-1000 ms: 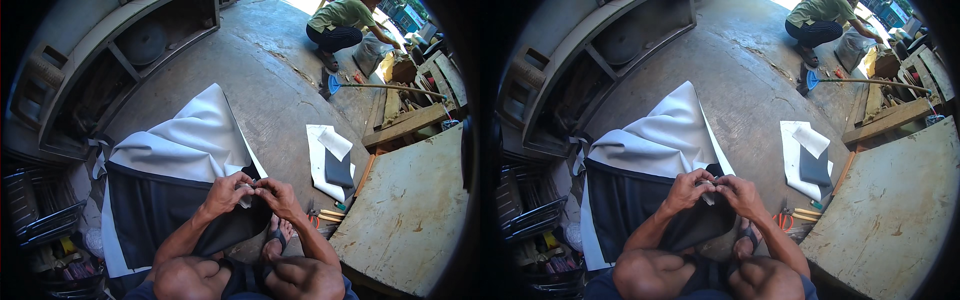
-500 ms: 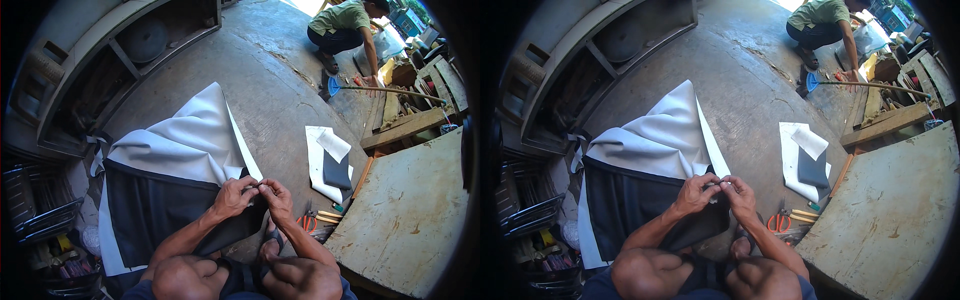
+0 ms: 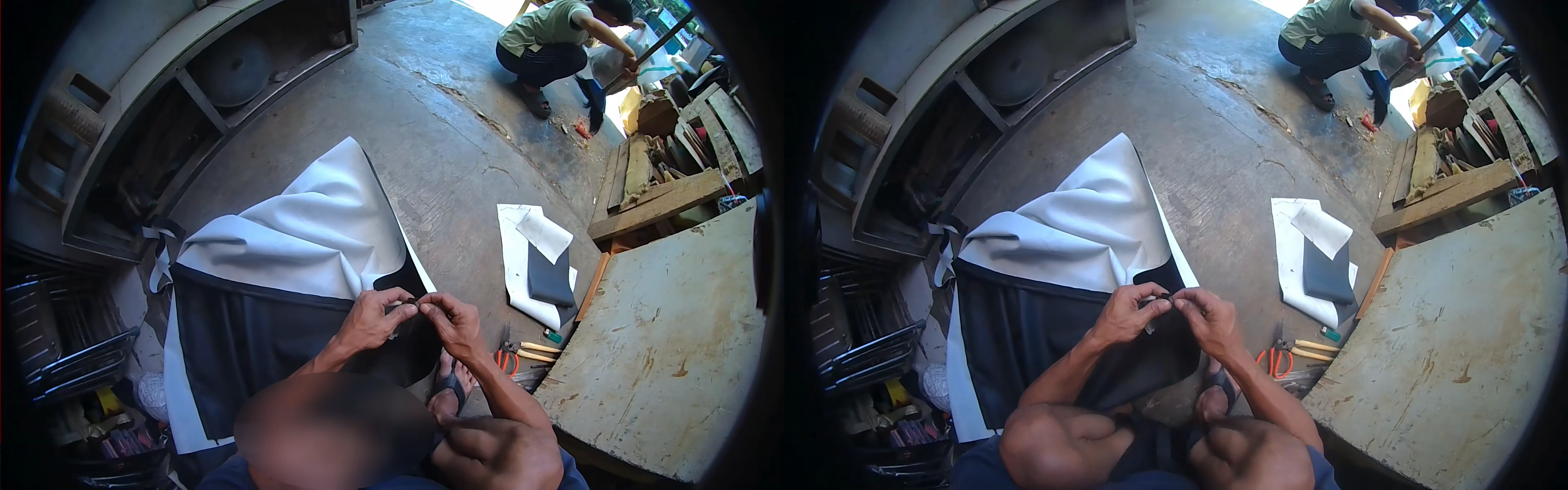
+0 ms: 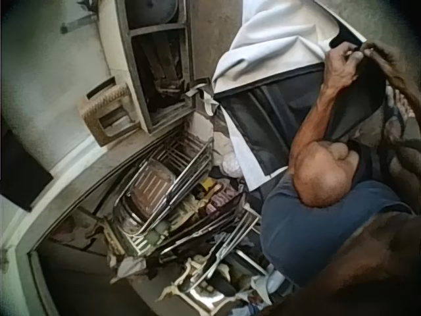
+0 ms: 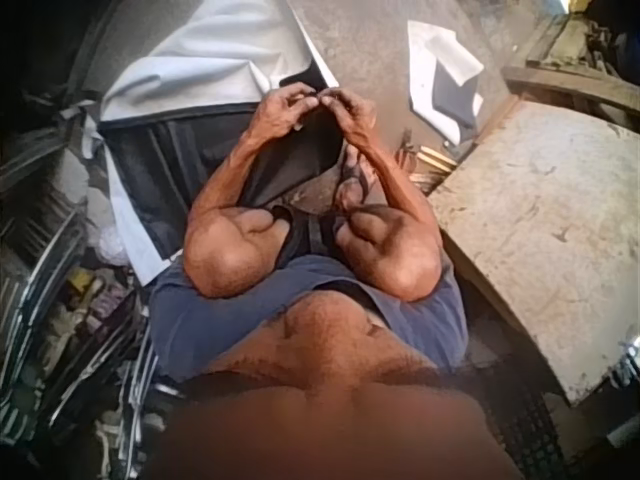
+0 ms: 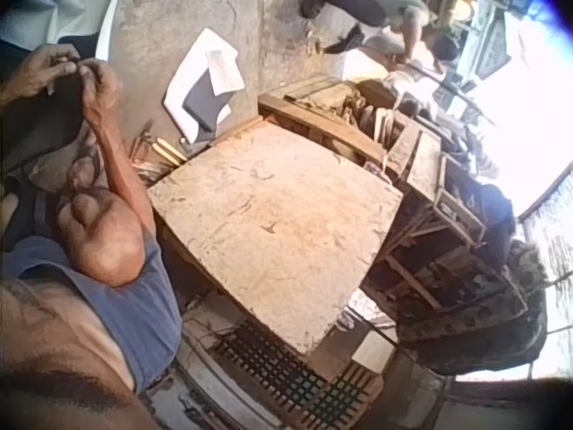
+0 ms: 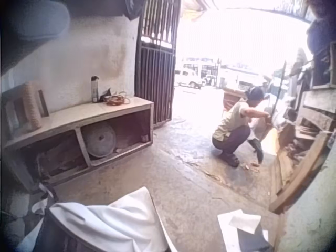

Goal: The person prepares upholstery material by hand-fusing edges using a lighter and trimming excess with shears while working on the floor.

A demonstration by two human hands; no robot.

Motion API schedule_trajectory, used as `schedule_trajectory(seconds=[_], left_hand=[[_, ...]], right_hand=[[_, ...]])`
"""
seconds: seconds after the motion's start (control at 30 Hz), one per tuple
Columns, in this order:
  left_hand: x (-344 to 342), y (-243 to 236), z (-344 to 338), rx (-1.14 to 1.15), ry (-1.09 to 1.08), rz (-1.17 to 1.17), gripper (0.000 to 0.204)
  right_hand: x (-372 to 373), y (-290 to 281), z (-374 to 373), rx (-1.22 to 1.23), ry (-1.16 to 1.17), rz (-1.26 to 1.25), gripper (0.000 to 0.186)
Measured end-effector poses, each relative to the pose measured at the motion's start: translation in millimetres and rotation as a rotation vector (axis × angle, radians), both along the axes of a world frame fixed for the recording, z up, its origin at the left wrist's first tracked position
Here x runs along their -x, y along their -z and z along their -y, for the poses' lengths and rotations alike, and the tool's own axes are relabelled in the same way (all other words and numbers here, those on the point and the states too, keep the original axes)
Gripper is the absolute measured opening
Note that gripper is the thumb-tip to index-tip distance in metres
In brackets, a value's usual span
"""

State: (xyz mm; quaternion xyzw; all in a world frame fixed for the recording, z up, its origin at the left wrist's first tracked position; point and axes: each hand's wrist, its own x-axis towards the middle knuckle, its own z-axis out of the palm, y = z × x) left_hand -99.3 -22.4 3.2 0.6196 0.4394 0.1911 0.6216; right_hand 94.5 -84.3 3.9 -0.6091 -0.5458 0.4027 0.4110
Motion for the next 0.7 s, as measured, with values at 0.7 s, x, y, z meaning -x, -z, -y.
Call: schedule_trajectory(seconds=[0.7], left_hand=[[-3,12,13,0.234,-0.111,0.156,0.025]], right_hand=[[20,10,4,-0.350,0.080,0.335,0.008]])
